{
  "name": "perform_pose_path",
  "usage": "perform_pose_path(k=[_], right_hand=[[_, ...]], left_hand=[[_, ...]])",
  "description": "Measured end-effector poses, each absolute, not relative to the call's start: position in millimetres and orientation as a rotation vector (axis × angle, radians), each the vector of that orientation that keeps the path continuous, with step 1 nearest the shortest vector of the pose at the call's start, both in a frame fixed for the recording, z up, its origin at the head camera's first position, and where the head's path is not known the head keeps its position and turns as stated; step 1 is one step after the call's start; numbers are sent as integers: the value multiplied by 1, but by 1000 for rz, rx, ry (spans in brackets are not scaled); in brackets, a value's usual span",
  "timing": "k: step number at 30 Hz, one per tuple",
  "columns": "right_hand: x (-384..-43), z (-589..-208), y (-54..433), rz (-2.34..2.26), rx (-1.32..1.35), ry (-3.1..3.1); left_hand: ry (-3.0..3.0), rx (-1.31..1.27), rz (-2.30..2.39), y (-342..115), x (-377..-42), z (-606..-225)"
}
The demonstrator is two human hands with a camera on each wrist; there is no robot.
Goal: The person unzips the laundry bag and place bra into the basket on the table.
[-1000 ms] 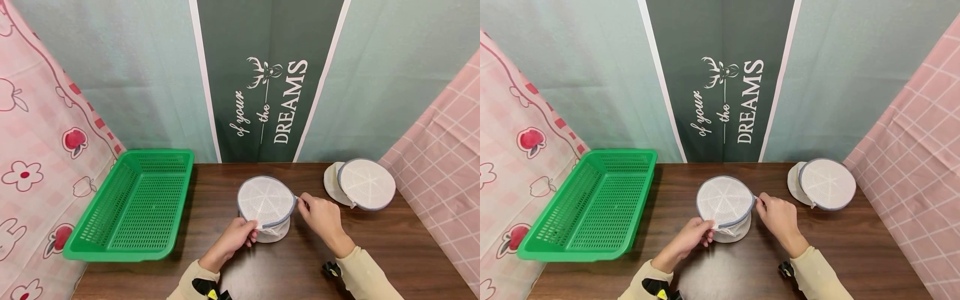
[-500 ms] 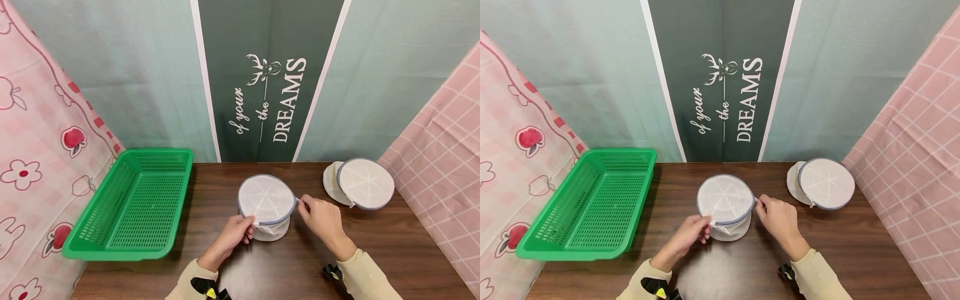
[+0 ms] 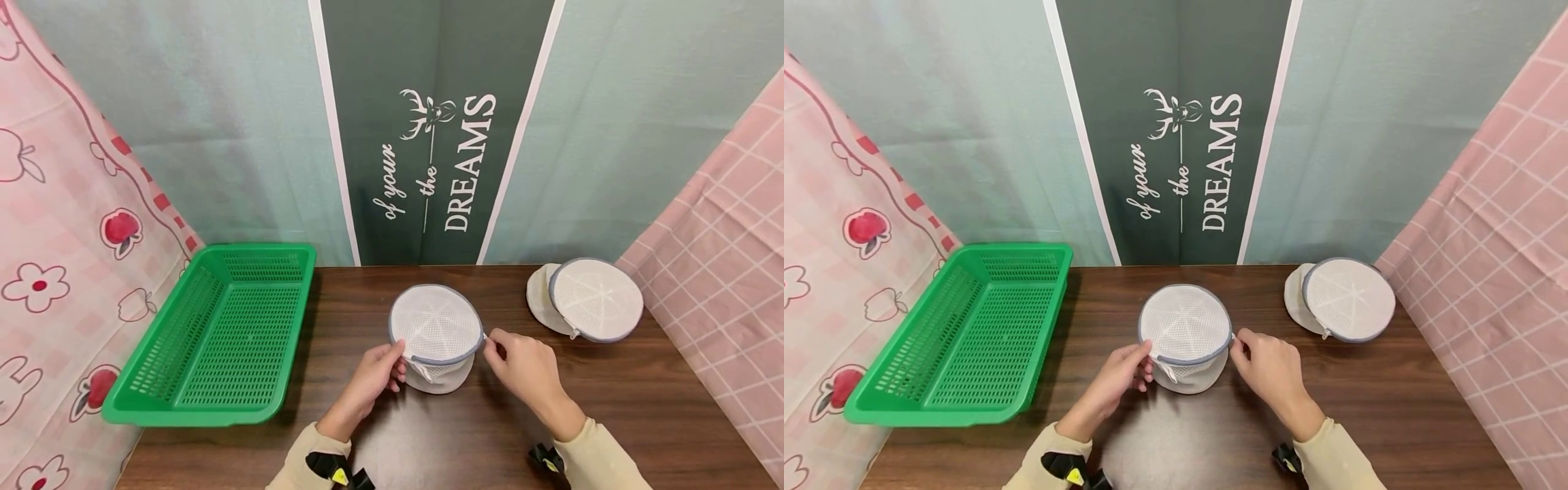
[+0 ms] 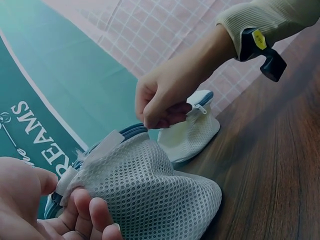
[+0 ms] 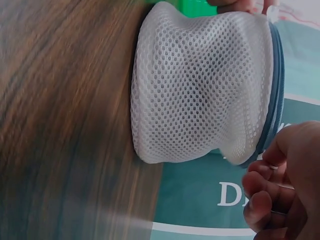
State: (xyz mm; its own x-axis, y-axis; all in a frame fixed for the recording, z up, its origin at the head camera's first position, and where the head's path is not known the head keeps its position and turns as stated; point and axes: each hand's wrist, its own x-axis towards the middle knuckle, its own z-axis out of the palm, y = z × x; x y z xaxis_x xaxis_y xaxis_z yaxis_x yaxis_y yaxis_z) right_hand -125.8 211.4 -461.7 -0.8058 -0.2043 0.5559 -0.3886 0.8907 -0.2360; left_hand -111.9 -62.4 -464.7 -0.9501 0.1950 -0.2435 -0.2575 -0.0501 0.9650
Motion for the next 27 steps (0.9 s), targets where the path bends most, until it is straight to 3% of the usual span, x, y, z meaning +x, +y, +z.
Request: perform_pose_path(k=[27], right_hand=[[-93,-441,192,535,594,-2548]], left_hand=[[1875,-148,2253,-70,-118,-462]])
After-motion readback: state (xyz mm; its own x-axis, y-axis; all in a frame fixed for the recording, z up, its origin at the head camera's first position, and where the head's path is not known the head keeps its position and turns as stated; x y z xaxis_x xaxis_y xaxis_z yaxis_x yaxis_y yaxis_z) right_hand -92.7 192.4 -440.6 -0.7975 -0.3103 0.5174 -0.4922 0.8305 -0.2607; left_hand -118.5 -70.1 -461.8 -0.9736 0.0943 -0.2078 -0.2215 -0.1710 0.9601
